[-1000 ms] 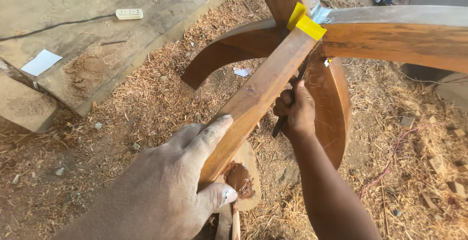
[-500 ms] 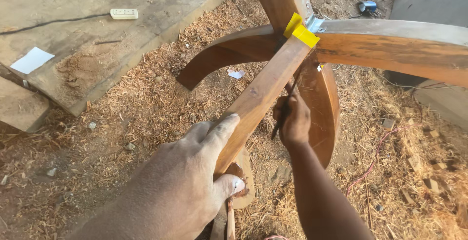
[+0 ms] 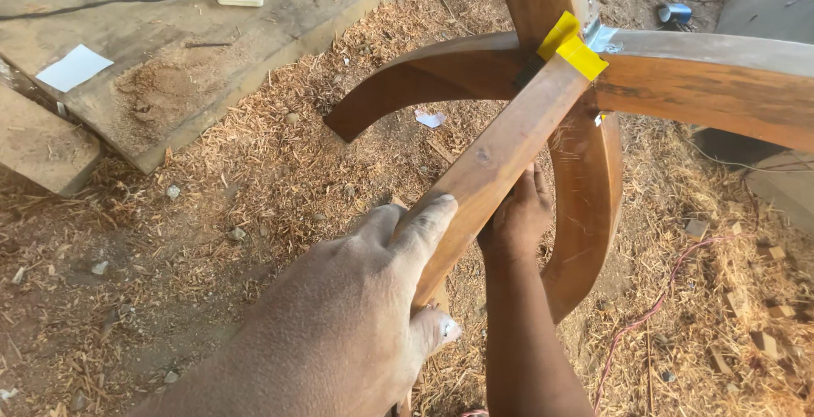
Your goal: The person applies a brown paste to a joint on a wooden table leg using a small stick. They repeatedly dip the stick into the paste and spread it along the seam where two curved legs meet.
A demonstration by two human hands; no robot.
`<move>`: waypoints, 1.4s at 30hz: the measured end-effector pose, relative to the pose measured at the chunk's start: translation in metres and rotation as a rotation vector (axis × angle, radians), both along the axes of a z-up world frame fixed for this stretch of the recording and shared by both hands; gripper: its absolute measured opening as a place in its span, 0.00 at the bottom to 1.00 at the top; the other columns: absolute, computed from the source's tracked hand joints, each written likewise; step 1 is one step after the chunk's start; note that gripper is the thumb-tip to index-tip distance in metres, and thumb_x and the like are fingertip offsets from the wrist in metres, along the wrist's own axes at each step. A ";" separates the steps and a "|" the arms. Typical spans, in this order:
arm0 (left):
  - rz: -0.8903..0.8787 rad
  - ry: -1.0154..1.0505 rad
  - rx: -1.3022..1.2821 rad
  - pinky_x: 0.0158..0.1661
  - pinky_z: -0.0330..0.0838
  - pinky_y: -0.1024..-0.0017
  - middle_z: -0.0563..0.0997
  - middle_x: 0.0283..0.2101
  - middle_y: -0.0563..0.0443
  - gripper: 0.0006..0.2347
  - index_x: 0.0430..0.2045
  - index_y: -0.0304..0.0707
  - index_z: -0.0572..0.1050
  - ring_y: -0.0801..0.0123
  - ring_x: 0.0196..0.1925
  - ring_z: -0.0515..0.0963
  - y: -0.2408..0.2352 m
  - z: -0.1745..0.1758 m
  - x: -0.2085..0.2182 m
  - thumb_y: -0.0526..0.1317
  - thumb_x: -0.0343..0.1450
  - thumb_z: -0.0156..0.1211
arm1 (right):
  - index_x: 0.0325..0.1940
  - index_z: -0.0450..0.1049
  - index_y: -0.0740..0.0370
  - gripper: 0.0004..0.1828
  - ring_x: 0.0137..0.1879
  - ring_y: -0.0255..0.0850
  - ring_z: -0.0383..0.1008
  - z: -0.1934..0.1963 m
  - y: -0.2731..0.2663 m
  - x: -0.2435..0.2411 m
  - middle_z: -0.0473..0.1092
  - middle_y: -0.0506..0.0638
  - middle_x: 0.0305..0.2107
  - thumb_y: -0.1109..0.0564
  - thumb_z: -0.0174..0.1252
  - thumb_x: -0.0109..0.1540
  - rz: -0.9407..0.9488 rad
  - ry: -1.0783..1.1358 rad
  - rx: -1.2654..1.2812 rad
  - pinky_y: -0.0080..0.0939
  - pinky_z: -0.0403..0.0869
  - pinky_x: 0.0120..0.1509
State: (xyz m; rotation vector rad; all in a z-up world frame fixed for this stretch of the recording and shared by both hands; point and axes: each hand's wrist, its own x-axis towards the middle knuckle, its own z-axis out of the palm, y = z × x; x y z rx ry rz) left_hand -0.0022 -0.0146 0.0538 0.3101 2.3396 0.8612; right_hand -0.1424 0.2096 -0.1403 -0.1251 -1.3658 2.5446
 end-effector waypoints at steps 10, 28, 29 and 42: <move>0.014 0.189 0.014 0.55 0.77 0.57 0.60 0.67 0.23 0.40 0.76 0.38 0.44 0.38 0.58 0.77 0.000 -0.020 0.002 0.52 0.72 0.61 | 0.62 0.71 0.67 0.19 0.50 0.41 0.76 0.017 -0.013 0.000 0.74 0.53 0.47 0.56 0.47 0.70 -0.092 -0.037 0.078 0.41 0.76 0.54; 0.031 0.040 -0.051 0.51 0.81 0.62 0.71 0.53 0.39 0.39 0.75 0.43 0.42 0.56 0.49 0.83 0.005 -0.008 -0.002 0.51 0.72 0.58 | 0.67 0.69 0.75 0.22 0.53 0.37 0.78 0.012 0.006 -0.019 0.78 0.58 0.52 0.61 0.52 0.69 -0.320 -0.017 0.638 0.32 0.76 0.58; 0.021 0.012 -0.060 0.50 0.81 0.63 0.71 0.54 0.39 0.39 0.75 0.44 0.42 0.57 0.49 0.83 0.005 -0.007 -0.001 0.51 0.72 0.57 | 0.67 0.69 0.74 0.23 0.54 0.36 0.78 0.011 0.007 -0.015 0.77 0.58 0.53 0.61 0.52 0.69 -0.319 -0.015 0.663 0.31 0.76 0.58; -0.006 0.088 -0.018 0.46 0.84 0.68 0.69 0.54 0.35 0.38 0.74 0.37 0.41 0.54 0.48 0.83 0.002 -0.008 0.002 0.50 0.73 0.56 | 0.73 0.64 0.72 0.26 0.48 0.36 0.77 0.019 -0.008 0.002 0.76 0.54 0.49 0.57 0.48 0.72 -0.140 0.038 0.283 0.35 0.77 0.52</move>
